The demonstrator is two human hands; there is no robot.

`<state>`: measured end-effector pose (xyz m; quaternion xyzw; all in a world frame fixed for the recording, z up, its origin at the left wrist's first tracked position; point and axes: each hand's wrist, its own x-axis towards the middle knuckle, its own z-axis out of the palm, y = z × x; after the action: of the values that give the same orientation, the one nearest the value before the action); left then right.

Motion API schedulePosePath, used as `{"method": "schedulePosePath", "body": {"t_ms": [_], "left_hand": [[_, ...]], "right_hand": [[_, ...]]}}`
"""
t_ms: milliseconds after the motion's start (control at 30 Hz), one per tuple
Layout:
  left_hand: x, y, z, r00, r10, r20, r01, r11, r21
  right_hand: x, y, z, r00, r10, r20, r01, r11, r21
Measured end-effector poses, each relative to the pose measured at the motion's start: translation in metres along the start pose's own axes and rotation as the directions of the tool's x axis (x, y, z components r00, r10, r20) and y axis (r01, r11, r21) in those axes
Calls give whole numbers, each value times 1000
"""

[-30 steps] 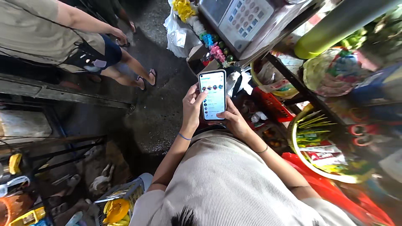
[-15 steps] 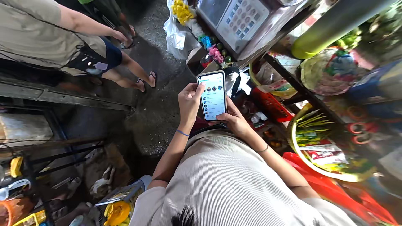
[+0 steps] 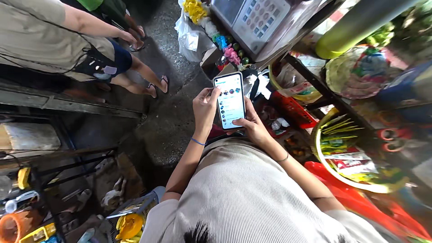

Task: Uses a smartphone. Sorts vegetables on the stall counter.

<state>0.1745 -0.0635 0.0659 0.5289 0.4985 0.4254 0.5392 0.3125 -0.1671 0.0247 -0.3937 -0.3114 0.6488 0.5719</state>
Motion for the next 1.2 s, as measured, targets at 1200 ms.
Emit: {"method": "schedulePosePath", "body": {"t_ms": [1200], "left_hand": [[-47, -6, -40, 749, 85, 657, 210, 911, -356]], "right_hand": [[-9, -4, 3, 997, -39, 68, 40, 999, -13]]}}
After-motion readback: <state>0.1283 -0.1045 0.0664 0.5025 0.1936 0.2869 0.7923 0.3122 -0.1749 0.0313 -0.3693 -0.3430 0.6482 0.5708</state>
